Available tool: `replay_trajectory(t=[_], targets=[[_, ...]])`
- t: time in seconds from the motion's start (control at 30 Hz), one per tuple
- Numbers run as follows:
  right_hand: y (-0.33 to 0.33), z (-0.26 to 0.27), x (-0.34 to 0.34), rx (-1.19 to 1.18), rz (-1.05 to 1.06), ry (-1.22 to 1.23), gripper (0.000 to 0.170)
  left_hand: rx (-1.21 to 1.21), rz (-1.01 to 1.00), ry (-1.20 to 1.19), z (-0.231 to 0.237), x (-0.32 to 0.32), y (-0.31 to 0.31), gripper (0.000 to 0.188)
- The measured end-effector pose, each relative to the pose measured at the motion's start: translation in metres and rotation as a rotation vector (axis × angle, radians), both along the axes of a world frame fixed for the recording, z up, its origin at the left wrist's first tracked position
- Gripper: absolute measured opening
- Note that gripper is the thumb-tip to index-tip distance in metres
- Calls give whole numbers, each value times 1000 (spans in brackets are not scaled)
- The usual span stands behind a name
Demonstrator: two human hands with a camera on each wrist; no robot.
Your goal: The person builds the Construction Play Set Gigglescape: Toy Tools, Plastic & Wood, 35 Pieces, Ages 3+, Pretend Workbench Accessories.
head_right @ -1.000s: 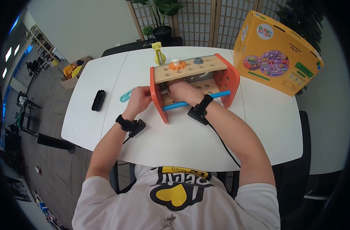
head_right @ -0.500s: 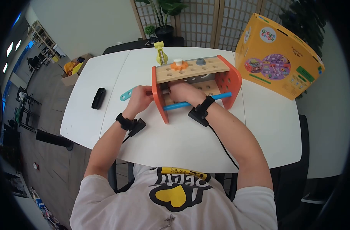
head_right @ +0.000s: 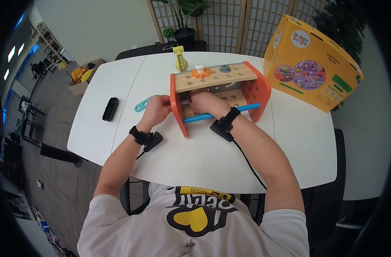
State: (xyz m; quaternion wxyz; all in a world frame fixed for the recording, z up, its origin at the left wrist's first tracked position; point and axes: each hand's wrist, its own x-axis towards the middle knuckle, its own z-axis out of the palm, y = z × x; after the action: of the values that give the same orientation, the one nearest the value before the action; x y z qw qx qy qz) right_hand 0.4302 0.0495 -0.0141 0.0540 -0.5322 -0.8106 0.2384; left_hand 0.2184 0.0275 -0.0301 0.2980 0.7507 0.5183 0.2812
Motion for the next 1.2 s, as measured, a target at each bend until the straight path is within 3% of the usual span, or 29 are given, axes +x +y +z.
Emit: replay_trajectory(t=[0.33,1.2], targets=[[-13,16,1,6,-57,126,25,8,3,-6,-2,0,1,24],[-2,0,1,-18,32,36,26,-36,33,30,1,1,-2,25]])
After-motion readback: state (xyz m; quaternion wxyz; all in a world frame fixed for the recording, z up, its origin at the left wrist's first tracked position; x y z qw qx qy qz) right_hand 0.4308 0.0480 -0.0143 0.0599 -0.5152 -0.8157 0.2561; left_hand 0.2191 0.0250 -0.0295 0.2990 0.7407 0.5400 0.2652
